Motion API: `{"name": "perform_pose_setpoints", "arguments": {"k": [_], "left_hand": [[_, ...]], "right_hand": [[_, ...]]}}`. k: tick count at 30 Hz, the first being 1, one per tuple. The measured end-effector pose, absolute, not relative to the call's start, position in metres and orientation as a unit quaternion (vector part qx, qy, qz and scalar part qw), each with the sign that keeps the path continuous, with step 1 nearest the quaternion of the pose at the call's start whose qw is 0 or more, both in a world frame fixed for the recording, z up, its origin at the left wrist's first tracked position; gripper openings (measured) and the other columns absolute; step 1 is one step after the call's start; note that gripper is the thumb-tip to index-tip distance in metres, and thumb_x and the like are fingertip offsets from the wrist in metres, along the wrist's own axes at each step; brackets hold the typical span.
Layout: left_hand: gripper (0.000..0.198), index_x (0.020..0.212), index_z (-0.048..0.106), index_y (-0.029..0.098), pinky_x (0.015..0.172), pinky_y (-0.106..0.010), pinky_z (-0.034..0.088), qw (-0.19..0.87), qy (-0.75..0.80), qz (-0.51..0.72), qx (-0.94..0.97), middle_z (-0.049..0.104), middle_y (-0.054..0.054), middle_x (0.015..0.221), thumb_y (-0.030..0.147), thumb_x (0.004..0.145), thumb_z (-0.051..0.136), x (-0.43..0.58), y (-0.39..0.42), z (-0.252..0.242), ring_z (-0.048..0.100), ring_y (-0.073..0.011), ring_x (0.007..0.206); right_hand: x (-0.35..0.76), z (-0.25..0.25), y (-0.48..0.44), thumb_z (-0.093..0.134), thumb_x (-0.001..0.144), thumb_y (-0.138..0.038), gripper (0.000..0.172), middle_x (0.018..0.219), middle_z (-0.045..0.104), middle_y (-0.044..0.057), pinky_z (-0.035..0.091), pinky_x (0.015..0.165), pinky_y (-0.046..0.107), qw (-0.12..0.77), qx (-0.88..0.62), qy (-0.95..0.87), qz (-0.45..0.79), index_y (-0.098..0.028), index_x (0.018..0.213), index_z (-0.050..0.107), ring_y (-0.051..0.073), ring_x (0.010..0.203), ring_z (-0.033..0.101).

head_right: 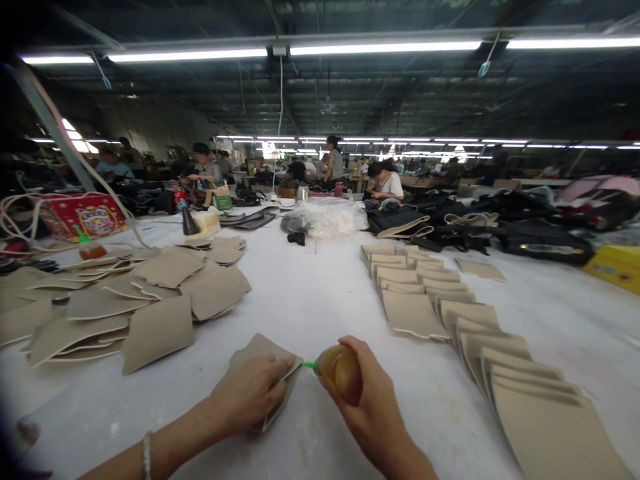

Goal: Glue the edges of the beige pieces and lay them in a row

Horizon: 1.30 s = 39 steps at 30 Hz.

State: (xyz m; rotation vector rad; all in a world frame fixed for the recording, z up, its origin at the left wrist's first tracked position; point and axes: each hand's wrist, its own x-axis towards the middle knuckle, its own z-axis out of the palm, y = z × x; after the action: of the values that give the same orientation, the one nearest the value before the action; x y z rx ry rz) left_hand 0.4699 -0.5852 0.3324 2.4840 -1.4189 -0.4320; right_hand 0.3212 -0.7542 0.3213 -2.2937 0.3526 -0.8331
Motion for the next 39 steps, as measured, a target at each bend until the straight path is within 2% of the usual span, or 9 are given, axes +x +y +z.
{"name": "perform_pose_setpoints", "arguments": {"k": [4, 9, 15, 19, 24, 39], "left_hand": [[0.044, 0.125, 0.051, 0.032, 0.076, -0.033, 0.044, 0.126, -0.489, -0.145, 0.851, 0.062, -0.005, 0.092, 0.027, 0.086, 0.032, 0.471, -0.582, 0.327, 0.061, -0.0221, 0.085], [0.045, 0.129, 0.049, 0.030, 0.075, -0.034, 0.045, 0.116, -0.486, -0.148, 0.854, 0.061, -0.007, 0.095, 0.028, 0.088, 0.029, 0.469, -0.583, 0.323, 0.061, -0.0236, 0.085], [0.048, 0.132, 0.045, 0.033, 0.078, -0.033, 0.044, 0.125, -0.480, -0.156, 0.854, 0.060, -0.006, 0.095, 0.026, 0.087, 0.030, 0.468, -0.584, 0.325, 0.061, -0.0227, 0.088], [0.047, 0.132, 0.045, 0.031, 0.080, -0.033, 0.044, 0.116, -0.472, -0.166, 0.858, 0.060, -0.006, 0.097, 0.025, 0.088, 0.030, 0.467, -0.583, 0.326, 0.060, -0.0216, 0.088], [0.047, 0.132, 0.045, 0.031, 0.080, -0.034, 0.046, 0.120, -0.481, -0.160, 0.853, 0.060, -0.006, 0.097, 0.025, 0.087, 0.029, 0.466, -0.583, 0.326, 0.061, -0.0226, 0.088], [0.048, 0.131, 0.046, 0.031, 0.081, -0.037, 0.047, 0.144, -0.482, -0.154, 0.850, 0.060, -0.006, 0.098, 0.024, 0.086, 0.028, 0.469, -0.582, 0.322, 0.061, -0.0237, 0.090]], "right_hand": [[0.325, 0.327, -0.755, 0.065, 0.079, -0.045, 0.045, 0.097, 0.063, 0.003, 0.050, 0.076, 0.033, 0.343, -0.868, 0.158, -0.322, -0.024, 0.113, 0.046, 0.022, 0.081, 0.062], [0.327, 0.328, -0.753, 0.065, 0.079, -0.047, 0.047, 0.101, 0.062, 0.004, 0.048, 0.075, 0.033, 0.368, -0.853, 0.179, -0.325, -0.024, 0.114, 0.045, 0.023, 0.085, 0.060], [0.325, 0.327, -0.754, 0.064, 0.079, -0.048, 0.044, 0.086, 0.062, 0.001, 0.048, 0.068, 0.030, 0.427, -0.829, 0.193, -0.307, -0.023, 0.110, 0.045, 0.020, 0.073, 0.060], [0.324, 0.322, -0.756, 0.063, 0.079, -0.049, 0.046, 0.090, 0.061, 0.003, 0.048, 0.072, 0.032, 0.424, -0.818, 0.205, -0.331, -0.022, 0.112, 0.046, 0.021, 0.076, 0.059], [0.320, 0.318, -0.757, 0.064, 0.080, -0.047, 0.044, 0.088, 0.060, 0.001, 0.048, 0.069, 0.030, 0.438, -0.819, 0.187, -0.320, -0.023, 0.111, 0.044, 0.019, 0.073, 0.058], [0.316, 0.307, -0.758, 0.064, 0.080, -0.045, 0.044, 0.102, 0.054, 0.002, 0.045, 0.077, 0.031, 0.418, -0.825, 0.173, -0.339, -0.026, 0.114, 0.044, 0.021, 0.087, 0.055]]}}
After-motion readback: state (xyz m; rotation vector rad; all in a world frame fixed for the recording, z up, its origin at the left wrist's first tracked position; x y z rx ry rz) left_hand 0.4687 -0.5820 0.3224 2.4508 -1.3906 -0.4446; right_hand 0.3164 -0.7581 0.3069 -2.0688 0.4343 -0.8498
